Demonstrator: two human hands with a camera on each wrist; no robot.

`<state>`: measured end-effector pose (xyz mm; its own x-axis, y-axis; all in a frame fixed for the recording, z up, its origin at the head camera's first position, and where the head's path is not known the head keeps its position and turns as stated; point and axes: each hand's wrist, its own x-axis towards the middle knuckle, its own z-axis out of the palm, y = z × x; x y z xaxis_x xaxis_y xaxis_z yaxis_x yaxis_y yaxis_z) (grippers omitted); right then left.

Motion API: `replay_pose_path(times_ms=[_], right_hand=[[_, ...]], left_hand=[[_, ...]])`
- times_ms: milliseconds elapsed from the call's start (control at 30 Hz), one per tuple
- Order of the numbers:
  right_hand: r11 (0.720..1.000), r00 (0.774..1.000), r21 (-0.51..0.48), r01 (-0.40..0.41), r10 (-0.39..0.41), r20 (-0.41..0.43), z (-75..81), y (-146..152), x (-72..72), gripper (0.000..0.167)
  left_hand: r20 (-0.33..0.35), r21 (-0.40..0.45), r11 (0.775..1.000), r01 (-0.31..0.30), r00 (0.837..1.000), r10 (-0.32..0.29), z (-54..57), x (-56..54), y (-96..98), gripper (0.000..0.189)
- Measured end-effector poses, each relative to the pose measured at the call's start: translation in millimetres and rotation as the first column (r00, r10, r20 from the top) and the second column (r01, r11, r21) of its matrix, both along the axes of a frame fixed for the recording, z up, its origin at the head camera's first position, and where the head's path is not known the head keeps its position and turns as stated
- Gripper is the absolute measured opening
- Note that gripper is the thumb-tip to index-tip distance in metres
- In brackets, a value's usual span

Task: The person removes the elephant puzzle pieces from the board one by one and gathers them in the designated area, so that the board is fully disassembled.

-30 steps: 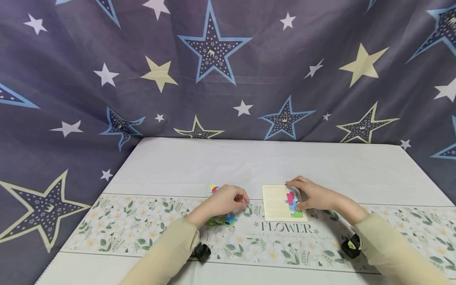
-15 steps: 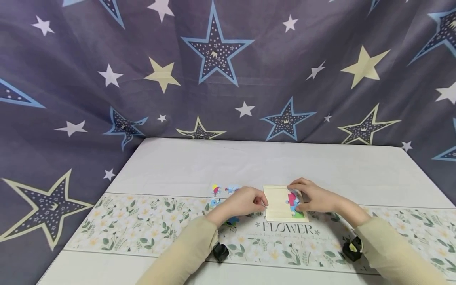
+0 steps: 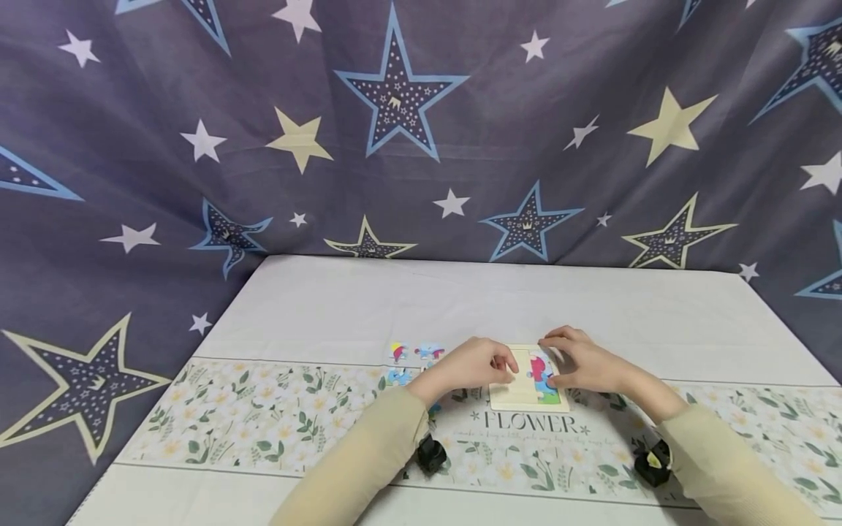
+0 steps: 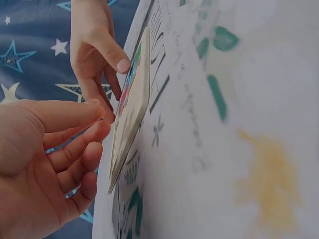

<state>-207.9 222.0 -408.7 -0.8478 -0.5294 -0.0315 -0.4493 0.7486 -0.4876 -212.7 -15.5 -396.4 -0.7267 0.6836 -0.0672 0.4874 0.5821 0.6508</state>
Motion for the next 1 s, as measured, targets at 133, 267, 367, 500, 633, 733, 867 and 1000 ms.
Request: replay_pose_path(times_ms=[133, 267, 367, 500, 633, 733, 867, 1000], right_hand=[[1.000, 1.000, -0.005, -0.007, 0.007, 0.013, -0.5, 2, -0.1, 0.066], [1.000, 1.000, -0.013, -0.013, 0.013, 0.012, 2.0, 2, 0.1, 0.065], [1.000, 1.000, -0.014, -0.017, 0.017, 0.002, 4.3, 2, 0.2, 0.064], [0.999, 1.000, -0.016, -0.030, 0.030, 0.005, 4.8, 0, 0.1, 0.063], [0.999, 0.999, -0.017, -0.031, 0.032, 0.010, 4.2, 0, 0.4, 0.064], [0.999, 1.000, -0.014, -0.029, 0.029, 0.000, 4.2, 0, -0.1, 0.064], [0.999, 1.000, -0.013, -0.030, 0.030, 0.002, 3.5, 1, -0.9, 0.064], [0.999, 1.000, -0.016, -0.030, 0.030, -0.001, 2.8, 1, -2.0, 0.065]], left_hand=[[-0.013, -0.016, 1.000, -0.006, 1.000, 0.005, 2.8, -4.9, 12.0, 0.015], [-0.040, -0.065, 0.997, -0.040, 0.998, 0.038, 6.3, -8.3, 24.3, 0.020], [-0.068, -0.107, 0.992, -0.070, 0.996, 0.063, 7.6, -9.9, 32.0, 0.025], [-0.098, -0.170, 0.981, -0.096, 0.992, 0.080, 8.0, -10.6, 38.4, 0.034], [-0.131, -0.221, 0.970, -0.107, 0.988, 0.079, 5.8, -11.9, 42.9, 0.040], [-0.151, -0.242, 0.965, -0.103, 0.986, 0.068, 4.2, -13.8, 45.8, 0.042], [-0.144, -0.278, 0.956, -0.095, 0.988, 0.056, 2.8, -14.1, 48.2, 0.044], [-0.136, -0.296, 0.950, -0.095, 0.989, 0.056, 2.1, -12.9, 49.7, 0.045]])
